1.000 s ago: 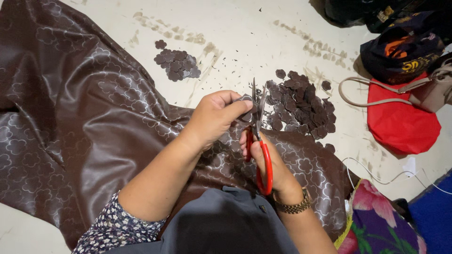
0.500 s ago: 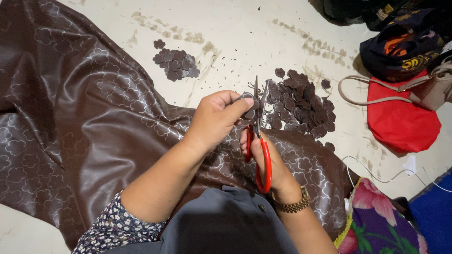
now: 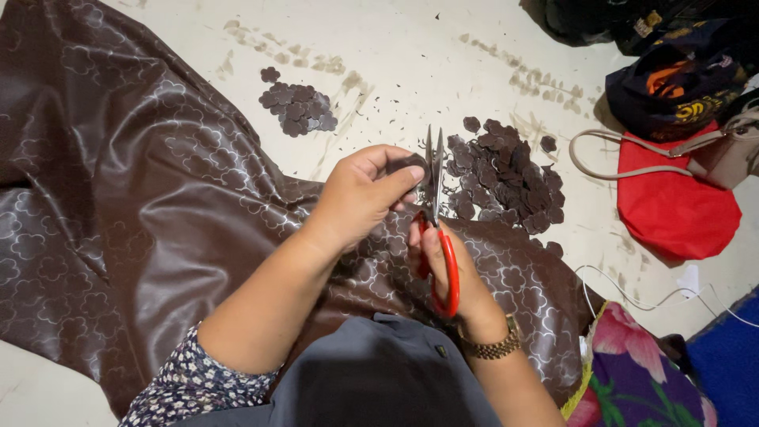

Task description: The person uses red-handled scissors to cut small, flower-shaped pieces from a brown patterned fabric. They hold the fabric with one hand and cut with the other, placing the finished pieces into a growing pile on the floor.

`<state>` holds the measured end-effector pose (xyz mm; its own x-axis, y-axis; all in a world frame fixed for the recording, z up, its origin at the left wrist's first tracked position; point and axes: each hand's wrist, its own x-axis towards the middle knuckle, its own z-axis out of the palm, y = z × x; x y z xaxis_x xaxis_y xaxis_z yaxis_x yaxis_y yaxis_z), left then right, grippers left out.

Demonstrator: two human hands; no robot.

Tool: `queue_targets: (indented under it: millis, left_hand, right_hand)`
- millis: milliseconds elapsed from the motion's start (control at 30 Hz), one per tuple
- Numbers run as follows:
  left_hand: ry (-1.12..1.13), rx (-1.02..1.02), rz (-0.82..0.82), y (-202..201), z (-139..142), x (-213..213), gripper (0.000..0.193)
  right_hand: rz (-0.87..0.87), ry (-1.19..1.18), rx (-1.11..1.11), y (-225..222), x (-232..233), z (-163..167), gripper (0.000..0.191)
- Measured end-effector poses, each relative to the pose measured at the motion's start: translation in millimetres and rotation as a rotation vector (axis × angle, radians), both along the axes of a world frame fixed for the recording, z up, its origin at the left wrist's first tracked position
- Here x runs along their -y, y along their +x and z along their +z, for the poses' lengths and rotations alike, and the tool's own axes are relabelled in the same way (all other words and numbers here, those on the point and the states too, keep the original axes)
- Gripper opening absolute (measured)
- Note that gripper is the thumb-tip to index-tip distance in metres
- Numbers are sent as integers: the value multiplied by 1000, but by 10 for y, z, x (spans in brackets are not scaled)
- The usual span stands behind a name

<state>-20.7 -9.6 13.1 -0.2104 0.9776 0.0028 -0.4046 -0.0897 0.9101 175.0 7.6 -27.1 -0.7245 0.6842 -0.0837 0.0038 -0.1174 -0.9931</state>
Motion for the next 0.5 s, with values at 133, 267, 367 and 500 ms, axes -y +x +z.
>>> queue_targets:
  millis: [133, 267, 367, 500]
  left_hand:
    - [-11, -16, -43, -83, 27, 30, 17]
    - [-27, -10, -48, -111, 74, 66, 16]
    - [-29, -22, -42, -116, 98, 67, 15]
    - [-20, -96, -14, -103, 106, 62, 16]
  right_hand:
    - [90, 61, -21, -12, -8, 21, 50]
    - [127, 101, -28, -9, 9, 44, 56]
    - [130, 107, -30, -9, 2, 62, 57]
    - [131, 106, -35, -15, 3, 83, 56]
